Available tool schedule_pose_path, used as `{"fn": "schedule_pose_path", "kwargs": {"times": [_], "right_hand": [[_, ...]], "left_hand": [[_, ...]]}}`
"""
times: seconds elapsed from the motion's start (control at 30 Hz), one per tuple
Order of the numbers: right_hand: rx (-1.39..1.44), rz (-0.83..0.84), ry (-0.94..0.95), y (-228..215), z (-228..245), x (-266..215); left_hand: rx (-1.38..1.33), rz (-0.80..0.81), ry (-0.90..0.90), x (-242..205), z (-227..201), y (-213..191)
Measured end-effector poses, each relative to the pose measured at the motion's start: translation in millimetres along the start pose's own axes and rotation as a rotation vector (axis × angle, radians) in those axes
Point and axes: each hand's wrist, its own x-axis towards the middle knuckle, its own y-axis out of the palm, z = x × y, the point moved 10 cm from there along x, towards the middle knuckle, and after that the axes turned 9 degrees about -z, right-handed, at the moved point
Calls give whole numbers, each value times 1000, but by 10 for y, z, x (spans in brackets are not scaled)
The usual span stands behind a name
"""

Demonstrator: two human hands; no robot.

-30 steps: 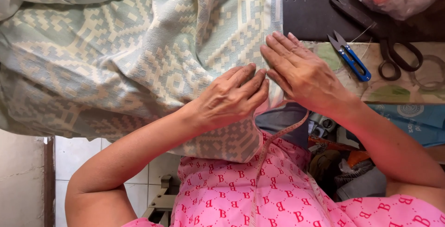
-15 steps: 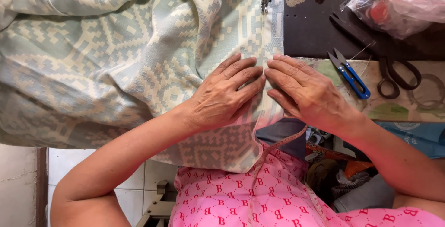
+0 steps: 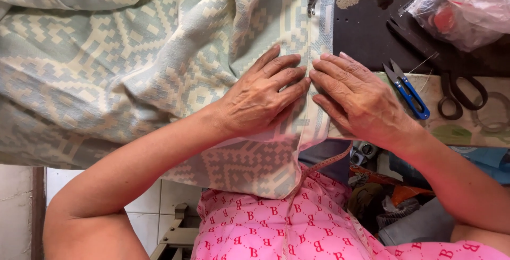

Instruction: Measuring, folding, and aligning the hem of a curtain fabric at a sewing machine workstation.

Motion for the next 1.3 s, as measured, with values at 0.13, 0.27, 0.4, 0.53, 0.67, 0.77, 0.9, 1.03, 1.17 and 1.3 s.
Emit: {"fn": "schedule_pose_path", "kwargs": {"times": [0.13,0.27,0.4,0.53,0.67,0.77,0.9,1.03,1.17,1.3], "right_hand": [[3,0,8,43,-69,-1],[13,22,31,80,-143,17],[9,24,43,129,-233,8],[-1,49,51,186,-328,1],[-5,63,61,219,-403,22],[-22,66,55,255,-472,25],[-16,62,54,281,-543,37],[4,62,68,304,-611,47],[4,72,75,323,-669,76],[5,71,79,347,-716,87]], "left_hand": [[10,24,13,0,83,23],[14,18,30,17,151,41],[0,16,33,52,215,36],[-5,7,44,73,290,51],[13,6,59,102,346,67],[20,9,71,127,397,85],[9,-12,95,177,443,56],[-5,-20,109,229,481,27],[-24,-52,148,277,495,-11],[-60,-57,167,296,536,6]]}}
